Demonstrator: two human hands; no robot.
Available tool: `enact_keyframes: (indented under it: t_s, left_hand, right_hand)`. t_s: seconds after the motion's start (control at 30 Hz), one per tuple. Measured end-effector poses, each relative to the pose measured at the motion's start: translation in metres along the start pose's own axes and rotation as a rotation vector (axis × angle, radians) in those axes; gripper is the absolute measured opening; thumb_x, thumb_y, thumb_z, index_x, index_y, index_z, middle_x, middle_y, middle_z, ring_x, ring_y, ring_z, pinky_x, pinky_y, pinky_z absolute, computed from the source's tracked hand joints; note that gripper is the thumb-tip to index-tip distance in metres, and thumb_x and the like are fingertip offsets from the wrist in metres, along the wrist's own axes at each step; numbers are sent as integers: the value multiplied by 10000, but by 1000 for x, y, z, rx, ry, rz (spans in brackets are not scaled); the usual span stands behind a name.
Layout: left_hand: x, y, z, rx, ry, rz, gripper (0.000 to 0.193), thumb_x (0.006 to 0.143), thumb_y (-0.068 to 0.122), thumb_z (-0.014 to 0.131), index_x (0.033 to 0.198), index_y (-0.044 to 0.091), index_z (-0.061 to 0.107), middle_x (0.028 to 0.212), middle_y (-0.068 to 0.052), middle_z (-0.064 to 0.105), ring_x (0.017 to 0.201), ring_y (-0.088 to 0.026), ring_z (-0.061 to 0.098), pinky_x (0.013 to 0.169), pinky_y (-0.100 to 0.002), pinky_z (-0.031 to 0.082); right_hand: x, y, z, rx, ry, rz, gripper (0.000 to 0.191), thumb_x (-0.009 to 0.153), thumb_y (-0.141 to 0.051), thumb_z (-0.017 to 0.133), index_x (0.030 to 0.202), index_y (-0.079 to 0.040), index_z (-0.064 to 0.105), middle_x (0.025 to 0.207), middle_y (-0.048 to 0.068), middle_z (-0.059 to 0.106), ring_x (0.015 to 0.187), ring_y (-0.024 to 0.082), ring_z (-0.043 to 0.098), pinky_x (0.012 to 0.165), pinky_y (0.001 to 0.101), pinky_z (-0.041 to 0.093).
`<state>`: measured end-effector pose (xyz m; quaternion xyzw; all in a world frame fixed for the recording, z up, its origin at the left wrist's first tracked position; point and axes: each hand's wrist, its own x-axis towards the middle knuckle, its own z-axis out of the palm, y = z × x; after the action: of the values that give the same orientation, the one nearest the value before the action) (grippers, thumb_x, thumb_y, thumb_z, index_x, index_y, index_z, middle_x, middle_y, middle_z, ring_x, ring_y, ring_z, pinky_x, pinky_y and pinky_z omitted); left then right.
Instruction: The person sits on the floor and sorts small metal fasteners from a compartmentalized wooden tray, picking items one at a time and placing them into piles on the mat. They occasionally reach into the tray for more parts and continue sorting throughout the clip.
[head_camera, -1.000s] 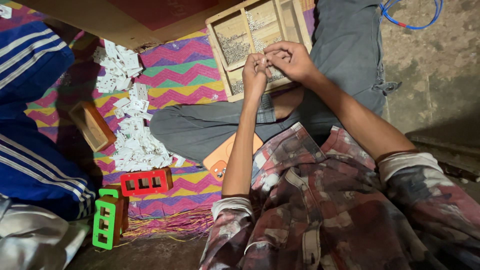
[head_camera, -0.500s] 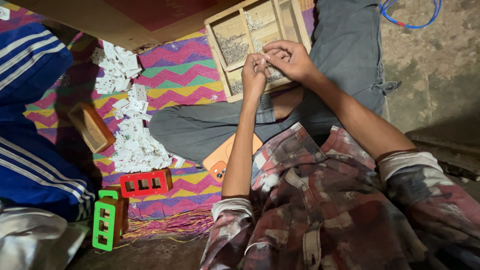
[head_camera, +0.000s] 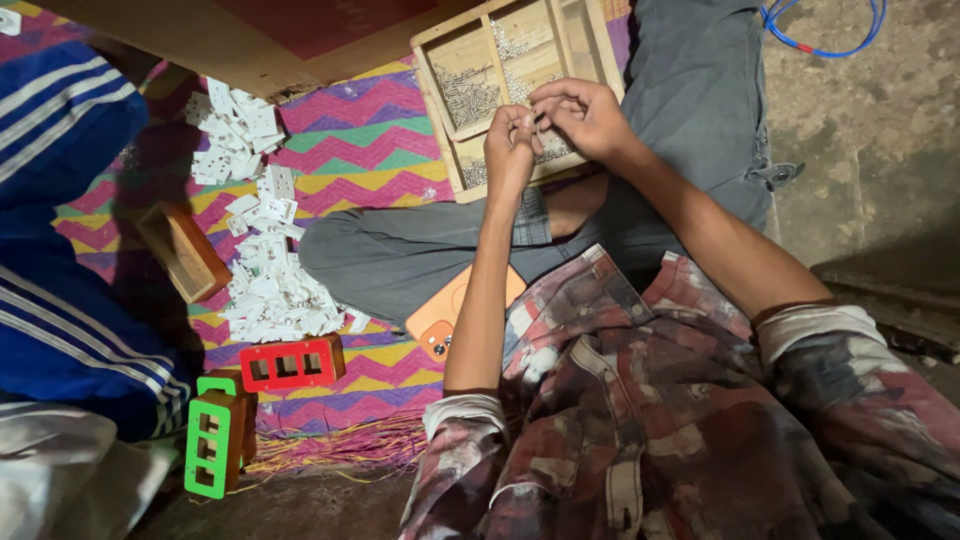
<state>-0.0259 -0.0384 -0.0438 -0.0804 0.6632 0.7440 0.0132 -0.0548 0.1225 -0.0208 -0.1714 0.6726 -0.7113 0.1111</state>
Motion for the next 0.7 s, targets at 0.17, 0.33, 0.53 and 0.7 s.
enact_keyframes:
  t_s: [0.17, 0.33, 0.53, 0.7]
  left_hand:
    - [0, -1, 0, -21, -6, 37, 73, 1052, 67, 540, 1007, 35, 588, 798, -20, 610, 632, -77, 536, 573, -244, 438]
    - [2, -5, 0, -22, -6, 41, 66, 1046, 56, 548, 999, 30, 586, 769, -19, 575, 622, -80, 538, 559, -245, 438]
    - [1, -3, 0, -26, -7, 12, 71, 1050, 64, 548, 996, 33, 582, 752, -20, 582, 615, -76, 527, 556, -241, 432]
    - [0, 1, 0, -32, -13, 28, 73, 1041, 65, 546, 987, 31, 583, 776, -9, 580, 621, -75, 532, 560, -240, 439]
  right_hand:
    - [0, -1, 0, 7, -5, -10, 271, 1044, -71, 632, 1284, 55, 635, 1102, 66, 725, 969, 79, 686, 875, 224, 560]
    - [-1, -3, 0, -25, 18, 15, 274, 1035, -71, 661, 1275, 59, 635, 1096, 64, 715, 947, 69, 662, 834, 218, 539]
    - [2, -5, 2, 12, 11, -8, 240, 1072, -65, 607, 1273, 59, 651, 1055, 62, 716, 941, 75, 664, 848, 219, 538]
    - [1, -7, 3, -20, 20, 19, 240, 1059, -62, 641, 1263, 63, 652, 1041, 66, 716, 920, 80, 661, 823, 227, 538]
